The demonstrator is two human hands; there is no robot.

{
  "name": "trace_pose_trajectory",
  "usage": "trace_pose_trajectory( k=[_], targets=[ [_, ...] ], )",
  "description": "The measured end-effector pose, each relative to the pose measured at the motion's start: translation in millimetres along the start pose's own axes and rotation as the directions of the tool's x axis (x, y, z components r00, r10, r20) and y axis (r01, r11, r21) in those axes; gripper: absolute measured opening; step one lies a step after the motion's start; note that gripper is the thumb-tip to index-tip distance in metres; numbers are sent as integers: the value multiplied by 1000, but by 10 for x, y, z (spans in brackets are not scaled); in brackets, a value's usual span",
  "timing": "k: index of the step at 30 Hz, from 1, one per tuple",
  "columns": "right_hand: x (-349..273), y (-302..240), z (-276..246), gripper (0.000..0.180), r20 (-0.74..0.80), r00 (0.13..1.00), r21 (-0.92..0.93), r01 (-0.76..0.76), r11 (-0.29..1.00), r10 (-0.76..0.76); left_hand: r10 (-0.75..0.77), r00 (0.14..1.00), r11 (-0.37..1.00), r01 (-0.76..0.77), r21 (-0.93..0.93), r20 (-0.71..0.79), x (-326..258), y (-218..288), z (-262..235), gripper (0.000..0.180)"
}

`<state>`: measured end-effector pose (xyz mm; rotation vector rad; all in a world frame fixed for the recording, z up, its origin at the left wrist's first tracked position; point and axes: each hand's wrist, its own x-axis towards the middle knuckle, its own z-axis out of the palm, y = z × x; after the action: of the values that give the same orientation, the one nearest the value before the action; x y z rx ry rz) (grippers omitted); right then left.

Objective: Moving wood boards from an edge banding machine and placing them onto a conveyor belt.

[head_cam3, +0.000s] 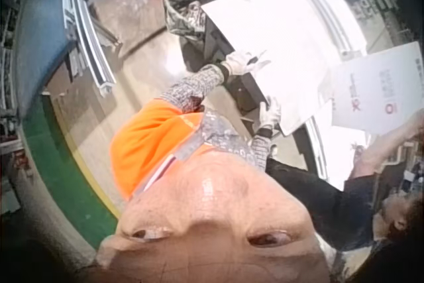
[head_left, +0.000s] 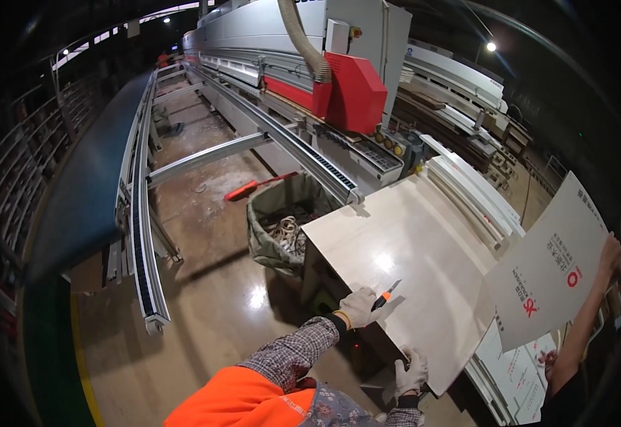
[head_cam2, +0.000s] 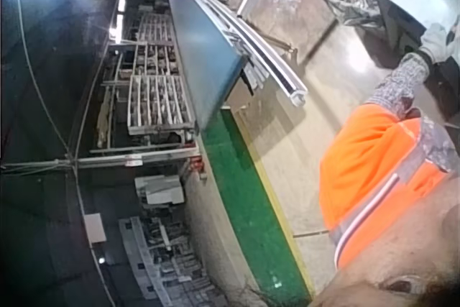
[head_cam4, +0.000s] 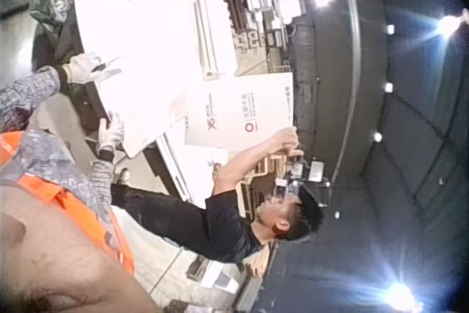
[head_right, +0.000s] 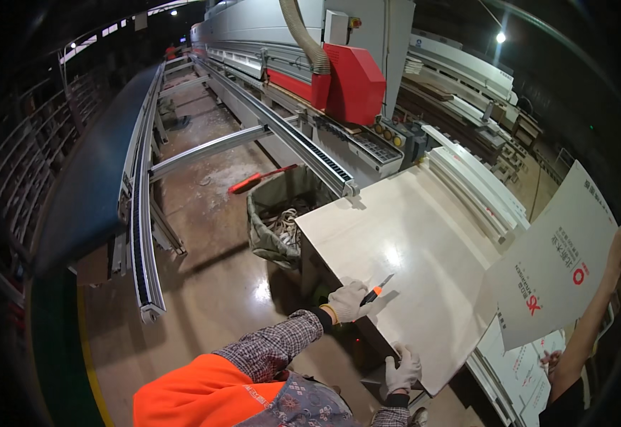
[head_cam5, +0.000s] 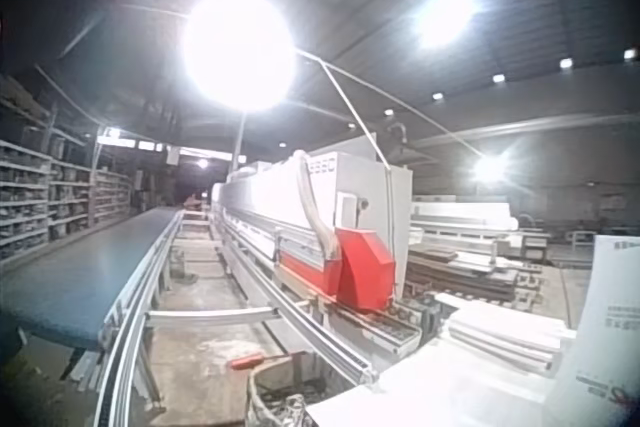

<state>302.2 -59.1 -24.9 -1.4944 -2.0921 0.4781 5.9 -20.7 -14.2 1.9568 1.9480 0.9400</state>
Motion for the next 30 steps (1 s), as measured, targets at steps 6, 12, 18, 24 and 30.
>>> trace_pose_trajectory(
  k=[6,12,18,24,30],
  targets=[
    [-2,-50,-23,42,4,1000,-25,-18,1000,18,0,1000,1000,0,13,-5,-13,0,-6,54],
    [-30,-114,-22,40,-22,1000,-60,-1,998,-1,-116,984,993,113,31,132,-30,101,-184,53],
    [-40,-34,-133,35,-82,997,-133,-20,991,9,-88,987,996,88,11,136,108,327,-157,45],
    [93,-131,-105,36,-69,993,-78,90,993,-96,-115,991,989,108,98,68,33,70,-85,44],
    [-29,54,-63,40,-18,999,-57,25,998,-26,31,1000,995,-31,90,7,43,120,68,38]
  ],
)
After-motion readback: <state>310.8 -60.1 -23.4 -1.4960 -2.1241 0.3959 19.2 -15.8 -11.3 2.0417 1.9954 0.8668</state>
